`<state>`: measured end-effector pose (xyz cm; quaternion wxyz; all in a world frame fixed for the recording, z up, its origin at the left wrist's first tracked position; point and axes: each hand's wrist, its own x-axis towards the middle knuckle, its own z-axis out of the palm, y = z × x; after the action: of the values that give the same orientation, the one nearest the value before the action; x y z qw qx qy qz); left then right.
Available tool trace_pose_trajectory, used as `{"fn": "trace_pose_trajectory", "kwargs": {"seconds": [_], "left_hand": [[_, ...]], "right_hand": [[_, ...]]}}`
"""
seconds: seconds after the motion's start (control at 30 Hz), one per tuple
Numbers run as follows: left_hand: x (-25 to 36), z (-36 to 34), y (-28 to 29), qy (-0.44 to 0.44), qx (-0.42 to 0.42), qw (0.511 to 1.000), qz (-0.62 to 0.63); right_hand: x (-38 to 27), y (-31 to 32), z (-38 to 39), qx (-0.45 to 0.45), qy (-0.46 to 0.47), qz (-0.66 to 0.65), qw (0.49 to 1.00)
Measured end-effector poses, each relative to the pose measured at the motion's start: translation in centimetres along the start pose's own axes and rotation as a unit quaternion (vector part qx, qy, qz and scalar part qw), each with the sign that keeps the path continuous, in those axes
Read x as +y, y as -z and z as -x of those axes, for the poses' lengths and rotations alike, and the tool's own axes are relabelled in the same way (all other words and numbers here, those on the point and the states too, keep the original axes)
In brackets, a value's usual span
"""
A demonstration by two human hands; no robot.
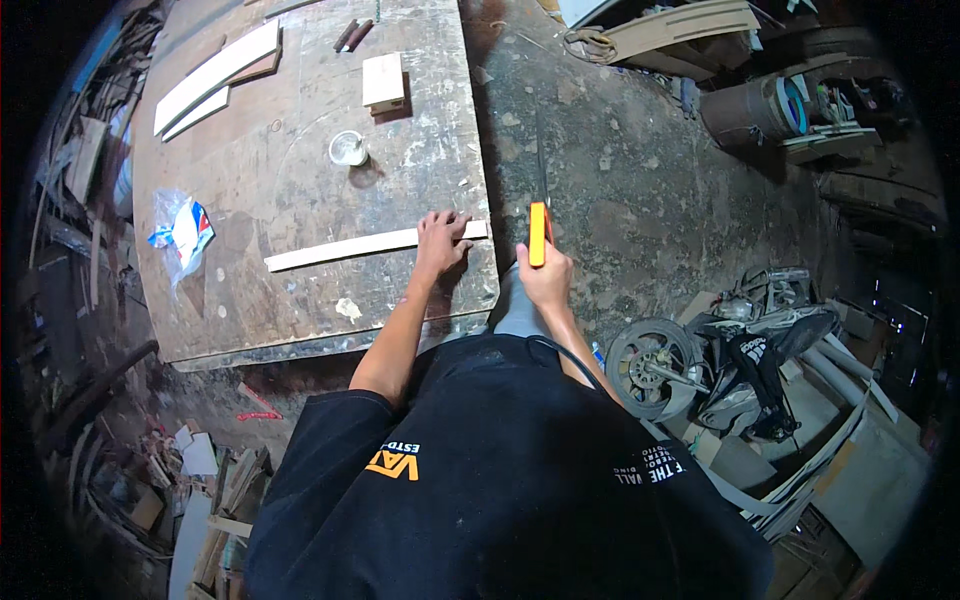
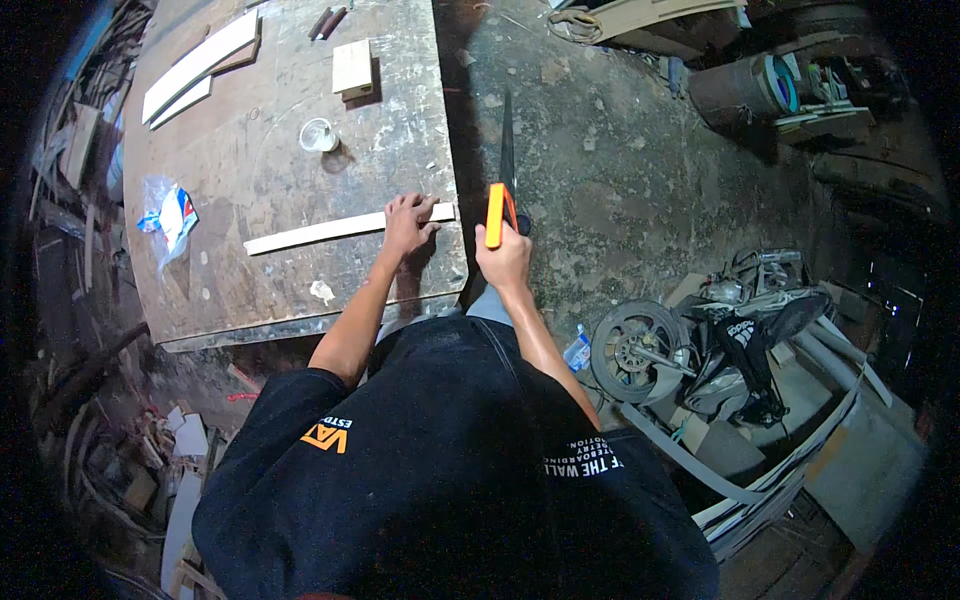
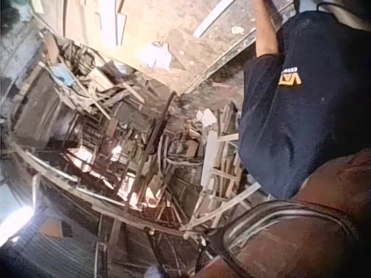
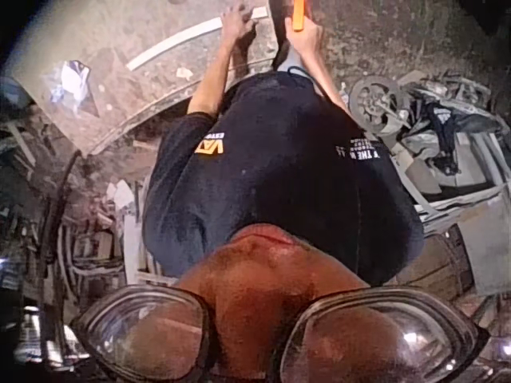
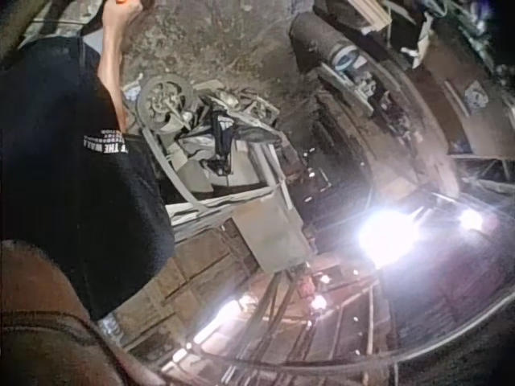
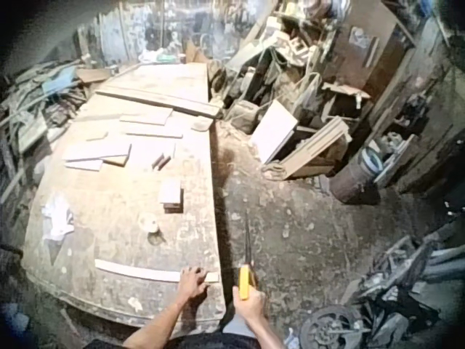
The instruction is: Using a hand saw to cut a small piece of wood on a workbench.
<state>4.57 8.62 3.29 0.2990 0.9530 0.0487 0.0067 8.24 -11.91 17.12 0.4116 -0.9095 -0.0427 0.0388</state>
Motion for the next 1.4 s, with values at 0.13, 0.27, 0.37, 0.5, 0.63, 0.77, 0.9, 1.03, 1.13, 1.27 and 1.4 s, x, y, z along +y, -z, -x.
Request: {"fn": "trace_pose_trajectory", "kwargs": {"seconds": [0.13,0.27,0.37,0.5,0.63,0.77,0.9,1.03,1.13,1.27,1.4], "left_hand": [[0.1,-2.4,0.3,0.013,0.059,0.998,0.016],[-2.6,-7.6,0.6,0.059,0.072,0.995,0.046],[-1.9,-10.6,1.3,0.059,0.053,0.991,-0.109],[-3.1,-12.1,2.7,0.206,0.189,0.958,-0.058],[-4.1,-8.1,3.2,0.126,0.133,0.983,0.025],[-4.5,-2.4,3.3,0.128,0.067,0.988,0.054],[-4.2,0.6,3.3,0.116,0.092,0.986,0.071],[-3.5,1.2,3.1,0.149,0.101,0.981,0.074],[-3.6,1.8,2.7,0.168,0.11,0.976,0.086],[-3.6,1.2,2.4,0.171,0.095,0.978,0.075],[-4.0,0.9,2.6,0.182,0.097,0.975,0.078]], "right_hand": [[-0.1,-1.1,-2.4,0.012,0.053,-0.01,0.998],[-0.9,-0.6,-2.6,0.013,0.076,-0.017,0.997],[0.6,0.3,-1.5,0.023,0.046,-0.005,0.999],[1.2,-0.2,-0.7,0.012,0.002,0.003,1.0],[0.8,-2.9,-2.7,-0.023,0.031,0.024,0.999],[-0.2,-8.0,-9.4,-0.051,0.167,0.078,0.982],[-0.6,-14.7,-17.7,-0.084,0.286,0.163,0.94],[-2.0,-18.5,-21.6,-0.125,0.307,0.213,0.919],[-2.4,-19.9,-22.2,-0.188,0.275,0.275,0.902],[-2.1,-20.9,-22.3,-0.258,0.294,0.282,0.876],[-4.6,-21.1,-23.5,-0.29,0.369,0.272,0.84]]}}
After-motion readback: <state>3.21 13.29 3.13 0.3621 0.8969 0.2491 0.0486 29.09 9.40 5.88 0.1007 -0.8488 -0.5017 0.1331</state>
